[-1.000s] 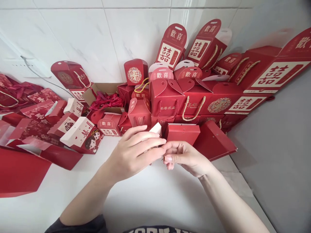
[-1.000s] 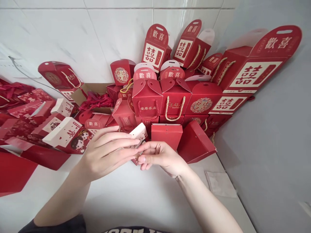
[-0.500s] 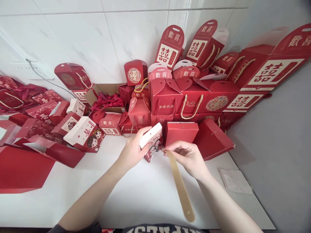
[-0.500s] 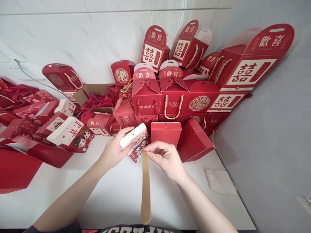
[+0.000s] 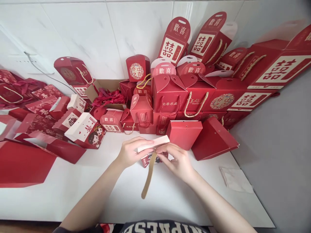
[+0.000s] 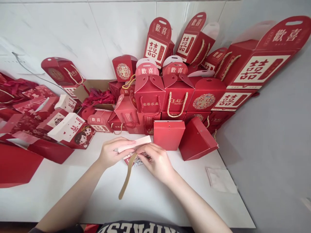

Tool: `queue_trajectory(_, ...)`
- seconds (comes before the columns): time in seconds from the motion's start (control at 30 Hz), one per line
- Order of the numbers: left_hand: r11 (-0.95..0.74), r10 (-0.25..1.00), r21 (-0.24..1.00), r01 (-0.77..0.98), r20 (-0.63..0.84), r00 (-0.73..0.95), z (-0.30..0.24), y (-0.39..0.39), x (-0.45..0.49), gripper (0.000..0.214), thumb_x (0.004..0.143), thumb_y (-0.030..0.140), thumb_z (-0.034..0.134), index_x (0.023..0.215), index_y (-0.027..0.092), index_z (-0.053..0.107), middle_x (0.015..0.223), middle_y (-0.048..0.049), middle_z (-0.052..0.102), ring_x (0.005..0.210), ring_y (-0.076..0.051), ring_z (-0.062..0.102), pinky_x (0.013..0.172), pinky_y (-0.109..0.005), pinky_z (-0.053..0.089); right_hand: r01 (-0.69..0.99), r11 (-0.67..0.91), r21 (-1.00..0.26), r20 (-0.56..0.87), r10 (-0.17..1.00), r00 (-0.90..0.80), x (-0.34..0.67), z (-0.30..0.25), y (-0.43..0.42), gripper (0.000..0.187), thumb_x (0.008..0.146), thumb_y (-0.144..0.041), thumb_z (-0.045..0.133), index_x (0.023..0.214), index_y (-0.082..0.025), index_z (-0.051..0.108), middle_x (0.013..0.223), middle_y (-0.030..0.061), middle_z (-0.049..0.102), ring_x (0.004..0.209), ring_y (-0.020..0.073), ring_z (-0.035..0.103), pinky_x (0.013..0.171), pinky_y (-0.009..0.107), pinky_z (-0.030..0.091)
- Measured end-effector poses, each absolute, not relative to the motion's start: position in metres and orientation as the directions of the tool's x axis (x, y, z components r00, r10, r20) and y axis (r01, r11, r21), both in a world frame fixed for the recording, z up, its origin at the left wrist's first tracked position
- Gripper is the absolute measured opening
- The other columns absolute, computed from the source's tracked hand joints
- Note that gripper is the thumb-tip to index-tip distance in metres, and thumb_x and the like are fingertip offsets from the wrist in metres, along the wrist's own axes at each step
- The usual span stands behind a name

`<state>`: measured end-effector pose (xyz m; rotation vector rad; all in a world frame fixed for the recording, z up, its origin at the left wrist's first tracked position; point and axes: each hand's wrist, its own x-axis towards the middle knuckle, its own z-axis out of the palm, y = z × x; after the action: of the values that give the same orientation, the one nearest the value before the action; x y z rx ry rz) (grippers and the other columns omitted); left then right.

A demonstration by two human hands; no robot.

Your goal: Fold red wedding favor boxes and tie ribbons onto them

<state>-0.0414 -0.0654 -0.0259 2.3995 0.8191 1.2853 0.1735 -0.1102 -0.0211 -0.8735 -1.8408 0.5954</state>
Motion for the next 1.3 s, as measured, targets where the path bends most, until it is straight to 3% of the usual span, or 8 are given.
queue_trajectory(0.13,-0.75,0.659,0.575,0.327,0.604,0.448,-0.025,-0.069,-0.041,0.029,0.08,0.009,0.072,0.107,0.019,0.071,0.097,-0.0056,0.075,0.086,-0.015,0.071,0.077,-0.024,0.057,0.39,0.666,-0.635,0.611,0.743,-0.274,0.17,-0.024,-0.11,0.006,0.091,-0.017,0.063,0.095,-0.022,0.063,0.088,0.0011,0.073,0.078,0.0163,0.066,0.073,0.03,0.052)
queue_trajectory(0.47,-0.722,0.681,0.62,0.307,0.556,0.477,-0.024,-0.072,-0.039,0.017,0.084,0.01,0.066,0.099,0.017,0.07,0.093,-0.0061,0.074,0.084,-0.016,0.071,0.074,-0.025,0.056,0.461,0.661,-0.592,0.628,0.737,-0.249,0.166,-0.021,-0.113,0.008,0.092,-0.015,0.062,0.094,-0.022,0.064,0.089,0.001,0.074,0.079,0.016,0.067,0.074,0.029,0.051)
queue_trajectory(0.57,-0.729,0.664,0.622,0.284,0.543,0.514,-0.024,-0.071,-0.038,0.015,0.086,0.009,0.062,0.097,0.017,0.069,0.097,-0.0069,0.073,0.091,-0.016,0.069,0.08,-0.026,0.056,0.52,0.687,-0.507,0.666,0.696,-0.269,0.168,-0.018,-0.114,0.009,0.091,-0.013,0.062,0.092,-0.022,0.064,0.089,0.001,0.074,0.081,0.0163,0.065,0.077,0.03,0.049)
queue_trajectory(0.77,-0.742,0.652,0.6,0.297,0.545,0.527,-0.024,-0.071,-0.04,0.023,0.087,0.007,0.061,0.105,0.018,0.069,0.101,-0.006,0.073,0.094,-0.016,0.069,0.083,-0.026,0.055,0.665,0.67,-0.33,0.708,0.641,-0.295,0.17,-0.014,-0.114,0.006,0.091,-0.016,0.065,0.09,-0.022,0.067,0.086,-0.0002,0.073,0.074,0.0145,0.056,0.065,0.03,0.038)
queue_trajectory(1.07,-0.718,0.672,0.623,0.31,0.505,0.542,-0.02,-0.076,-0.039,0.02,0.09,0.011,0.057,0.105,0.018,0.068,0.098,-0.0052,0.073,0.09,-0.016,0.069,0.081,-0.025,0.054,0.704,0.631,-0.326,0.66,0.685,-0.308,0.169,-0.012,-0.115,0.005,0.092,-0.023,0.064,0.089,-0.023,0.067,0.08,0.0015,0.066,0.073,0.0165,0.05,0.064,0.031,0.033)
queue_trajectory(1.13,-0.71,0.677,0.631,0.312,0.489,0.55,-0.02,-0.075,-0.039,0.019,0.091,0.012,0.056,0.104,0.018,0.069,0.097,-0.0055,0.073,0.088,-0.016,0.069,0.079,-0.025,0.054,0.699,0.627,-0.343,0.656,0.693,-0.3,0.17,-0.013,-0.115,0.004,0.092,-0.024,0.064,0.091,-0.024,0.067,0.087,0.0036,0.064,0.08,0.0184,0.054,0.071,0.034,0.038)
queue_trajectory(1.2,-0.697,0.688,0.642,0.319,0.476,0.547,-0.02,-0.075,-0.04,0.019,0.092,0.014,0.055,0.103,0.018,0.069,0.096,-0.006,0.073,0.086,-0.016,0.069,0.077,-0.025,0.054,0.68,0.638,-0.361,0.663,0.688,-0.294,0.17,-0.014,-0.114,0.004,0.092,-0.023,0.063,0.093,-0.025,0.067,0.098,0.0057,0.065,0.094,0.0218,0.058,0.087,0.041,0.042)
queue_trajectory(1.3,-0.679,0.71,0.65,0.34,0.464,0.53,-0.021,-0.077,-0.038,0.018,0.093,0.018,0.053,0.101,0.018,0.069,0.095,-0.0065,0.073,0.083,-0.016,0.069,0.076,-0.026,0.054,0.658,0.64,-0.398,0.663,0.696,-0.275,0.171,-0.016,-0.114,0.004,0.092,-0.022,0.062,0.092,-0.025,0.065,0.117,0.0077,0.063,0.12,0.0278,0.053,0.11,0.056,0.029)
